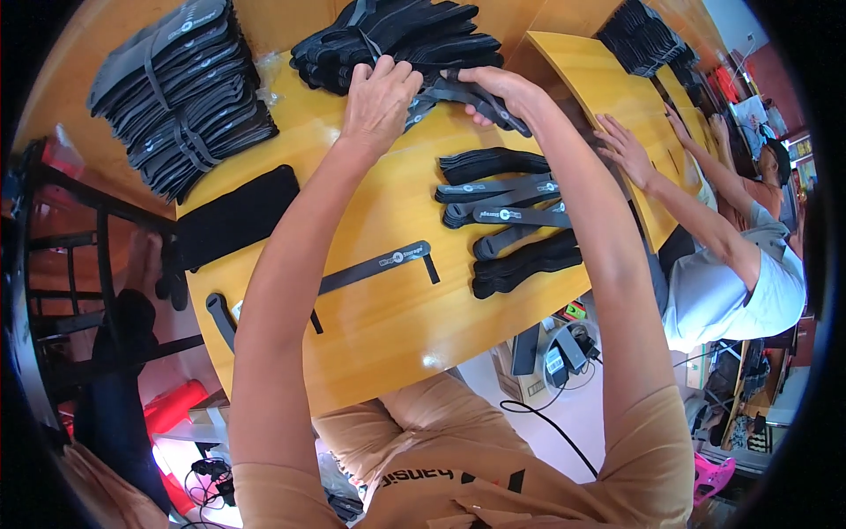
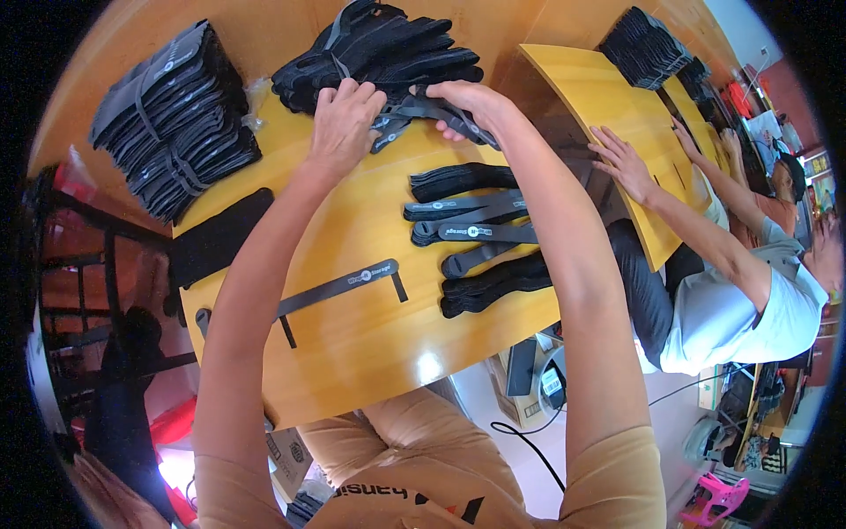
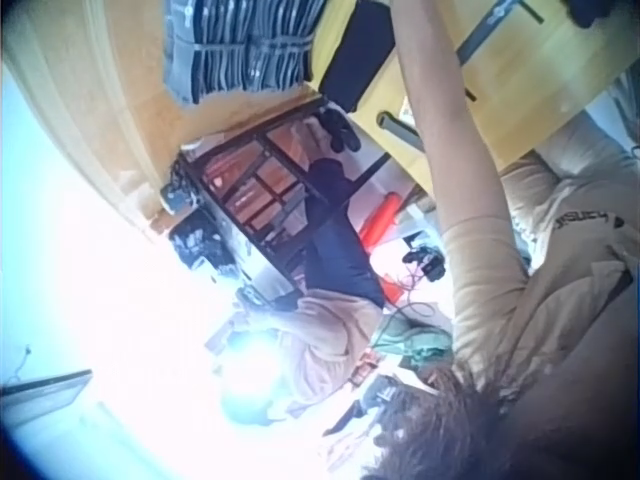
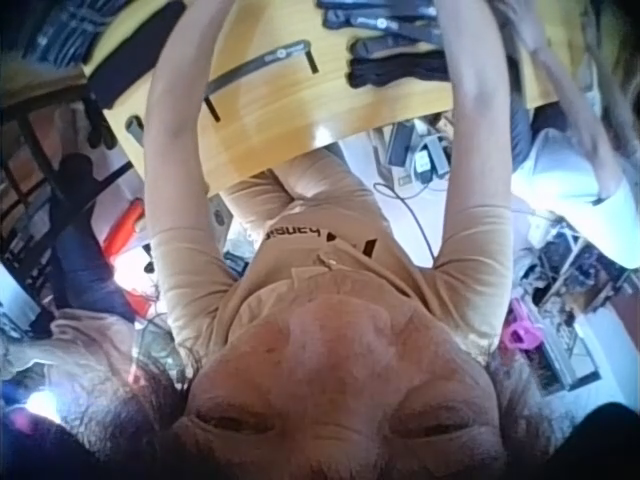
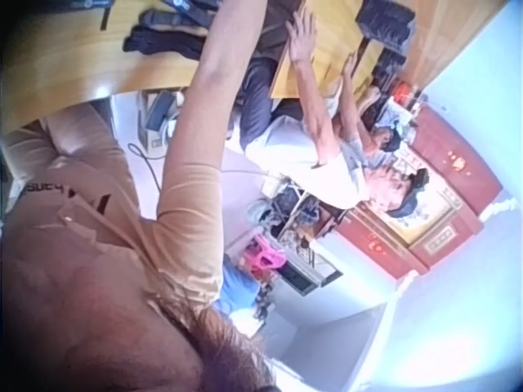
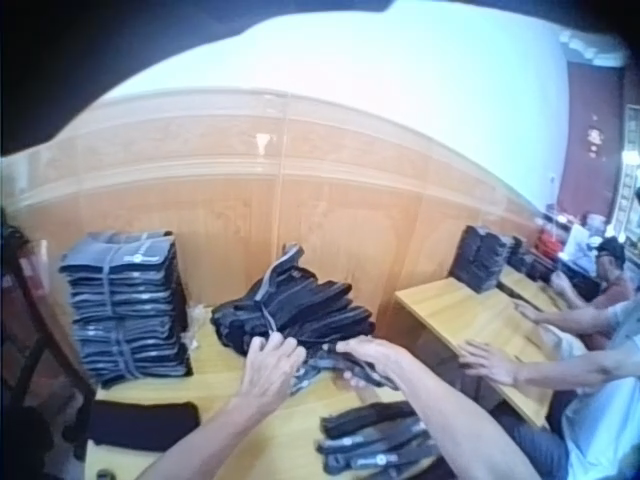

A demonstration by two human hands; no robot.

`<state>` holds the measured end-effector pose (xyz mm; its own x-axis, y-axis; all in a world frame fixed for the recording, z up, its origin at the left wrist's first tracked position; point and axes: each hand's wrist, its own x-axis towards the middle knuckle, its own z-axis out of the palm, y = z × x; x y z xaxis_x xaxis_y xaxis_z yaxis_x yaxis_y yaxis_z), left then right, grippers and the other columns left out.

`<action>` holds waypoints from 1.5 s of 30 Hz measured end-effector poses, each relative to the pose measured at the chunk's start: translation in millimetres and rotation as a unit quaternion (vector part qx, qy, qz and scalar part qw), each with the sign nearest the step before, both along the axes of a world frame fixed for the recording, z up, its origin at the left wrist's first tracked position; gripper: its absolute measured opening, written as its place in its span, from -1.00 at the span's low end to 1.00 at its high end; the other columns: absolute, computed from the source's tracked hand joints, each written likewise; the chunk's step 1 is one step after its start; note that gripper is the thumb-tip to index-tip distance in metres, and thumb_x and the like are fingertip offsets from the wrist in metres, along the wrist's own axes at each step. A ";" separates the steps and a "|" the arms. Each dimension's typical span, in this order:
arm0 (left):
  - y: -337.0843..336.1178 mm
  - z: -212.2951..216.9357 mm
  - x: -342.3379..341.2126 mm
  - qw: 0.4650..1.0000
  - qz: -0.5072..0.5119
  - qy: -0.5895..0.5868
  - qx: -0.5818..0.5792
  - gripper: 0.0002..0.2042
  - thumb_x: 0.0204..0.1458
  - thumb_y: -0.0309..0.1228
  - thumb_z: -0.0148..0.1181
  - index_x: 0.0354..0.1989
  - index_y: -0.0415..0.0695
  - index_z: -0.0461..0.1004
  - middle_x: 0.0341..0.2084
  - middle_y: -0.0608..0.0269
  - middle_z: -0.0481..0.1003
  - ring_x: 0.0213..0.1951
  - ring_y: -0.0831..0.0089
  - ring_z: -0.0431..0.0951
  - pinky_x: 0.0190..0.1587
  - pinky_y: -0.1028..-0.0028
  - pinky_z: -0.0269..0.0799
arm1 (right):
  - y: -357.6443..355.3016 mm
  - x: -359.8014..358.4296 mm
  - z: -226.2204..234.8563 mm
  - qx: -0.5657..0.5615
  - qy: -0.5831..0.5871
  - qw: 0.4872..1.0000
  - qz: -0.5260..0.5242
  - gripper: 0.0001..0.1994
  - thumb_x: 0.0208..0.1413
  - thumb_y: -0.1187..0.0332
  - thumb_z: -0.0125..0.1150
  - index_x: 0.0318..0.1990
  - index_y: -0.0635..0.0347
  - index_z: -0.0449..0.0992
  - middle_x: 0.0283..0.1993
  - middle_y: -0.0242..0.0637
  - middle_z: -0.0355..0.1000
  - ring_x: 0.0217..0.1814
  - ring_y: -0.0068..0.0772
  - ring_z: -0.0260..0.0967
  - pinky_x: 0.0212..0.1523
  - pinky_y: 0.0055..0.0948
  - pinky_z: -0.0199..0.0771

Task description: Assembling and organizing black textile straps with plastic fasteners at a wooden workstation.

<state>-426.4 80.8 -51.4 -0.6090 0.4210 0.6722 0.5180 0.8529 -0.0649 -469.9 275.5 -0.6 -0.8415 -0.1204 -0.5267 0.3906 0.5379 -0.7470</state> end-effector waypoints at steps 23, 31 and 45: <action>-7.2 3.4 -11.5 0.997 -0.018 -0.043 0.058 -0.69 -0.37 -0.49 0.34 -0.41 -0.11 0.36 -0.43 0.32 0.38 -0.21 0.27 0.36 -0.26 0.32 0.32 | -0.1 51.1 -11.8 0.362 0.529 0.750 0.165 -0.75 -0.06 0.25 0.20 -0.31 0.22 0.40 -0.42 0.03 0.43 -0.43 -0.09 0.47 -0.49 -0.24 0.48; -5.9 26.2 -8.9 0.973 -0.068 -0.203 0.083 -0.68 -0.35 -0.42 0.39 -0.38 -0.11 0.40 -0.36 0.32 0.41 -0.11 0.28 0.35 -0.15 0.30 0.37 | 28.7 3.9 -8.9 0.091 0.186 0.978 0.029 -0.76 0.01 0.30 0.10 -0.55 0.30 0.39 -0.65 -0.29 0.32 -0.67 -0.50 0.28 -0.66 -0.49 0.31; 15.0 4.8 -1.7 0.994 -0.023 -0.072 0.079 -0.72 -0.41 -0.53 0.33 -0.57 -0.07 0.30 -0.54 0.37 0.38 -0.30 0.32 0.35 -0.32 0.35 0.16 | 45.2 6.3 -3.4 -0.108 -0.079 0.990 0.044 -0.83 0.17 0.33 -0.03 -0.22 0.22 0.42 -0.65 -0.40 0.30 -0.71 -0.64 0.23 -0.71 -0.68 0.32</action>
<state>-428.1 95.8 -46.5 -0.6867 0.3470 0.6388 0.5508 0.8218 0.1457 -463.6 320.7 -4.0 -0.7321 -0.3136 -0.6048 0.4699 0.4104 -0.7816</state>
